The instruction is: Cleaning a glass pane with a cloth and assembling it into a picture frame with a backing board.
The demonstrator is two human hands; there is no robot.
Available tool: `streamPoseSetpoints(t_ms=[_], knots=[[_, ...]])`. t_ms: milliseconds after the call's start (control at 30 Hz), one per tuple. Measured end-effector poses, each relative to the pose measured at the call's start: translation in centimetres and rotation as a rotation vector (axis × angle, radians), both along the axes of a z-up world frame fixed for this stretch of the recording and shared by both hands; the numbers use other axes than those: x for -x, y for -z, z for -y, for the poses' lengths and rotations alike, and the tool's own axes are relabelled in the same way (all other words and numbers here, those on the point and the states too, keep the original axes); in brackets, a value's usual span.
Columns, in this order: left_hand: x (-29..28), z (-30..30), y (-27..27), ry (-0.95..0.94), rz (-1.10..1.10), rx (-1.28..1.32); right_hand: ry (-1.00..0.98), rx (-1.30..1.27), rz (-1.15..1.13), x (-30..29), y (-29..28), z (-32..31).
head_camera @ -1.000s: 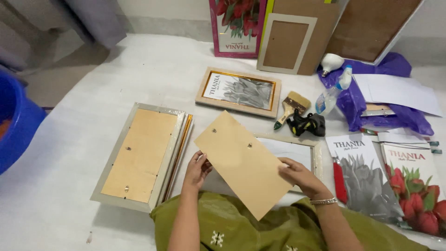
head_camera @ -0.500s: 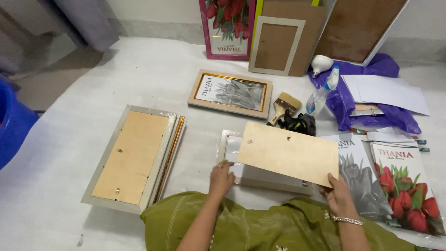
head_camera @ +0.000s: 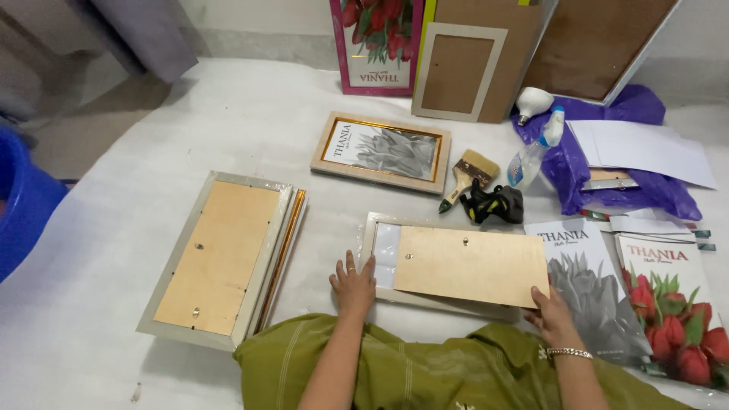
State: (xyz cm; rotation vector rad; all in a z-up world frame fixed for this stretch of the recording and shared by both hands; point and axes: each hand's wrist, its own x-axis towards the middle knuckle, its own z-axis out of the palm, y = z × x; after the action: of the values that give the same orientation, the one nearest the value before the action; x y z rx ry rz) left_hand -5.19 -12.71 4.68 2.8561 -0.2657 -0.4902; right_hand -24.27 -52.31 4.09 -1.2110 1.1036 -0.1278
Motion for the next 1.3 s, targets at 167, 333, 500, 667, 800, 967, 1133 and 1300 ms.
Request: streamPoseSetpoints(t_ms=[167,333,500,667,800,967,1133,1300], knots=[[-0.3,0.1,1.8,0.014,0.078,0.05,-0.007,-0.002,0.022,-0.1,-1.1,-1.1],[-0.2,0.5,0.2,0.011,0.093,0.102,0.014,0.018,-0.013,-0.6,-0.7,-1.6],[-0.1,0.3,2.0,0.036,0.127,0.074,-0.001,0.007,-0.075,-1.3,-1.5,-3.0],[-0.1,0.3,1.9,0.052,0.126,0.099,-0.031,0.025,-0.078,-1.9,-1.7,-4.4],[0.0,0.5,2.1,0.078,0.125,0.171,-0.06,0.089,-0.049,-2.1,-0.2,-4.6],[-0.2,0.2,3.3,0.146,0.109,0.115,0.0,0.136,0.052,-1.9,6.0,-3.2],[-0.2,0.4,3.2,0.149,0.121,0.108,0.03,0.13,0.061,-2.0,7.4,-3.0],[-0.4,0.4,3.5,0.134,0.089,0.135,0.007,0.153,0.044,-2.3,5.9,-4.3]])
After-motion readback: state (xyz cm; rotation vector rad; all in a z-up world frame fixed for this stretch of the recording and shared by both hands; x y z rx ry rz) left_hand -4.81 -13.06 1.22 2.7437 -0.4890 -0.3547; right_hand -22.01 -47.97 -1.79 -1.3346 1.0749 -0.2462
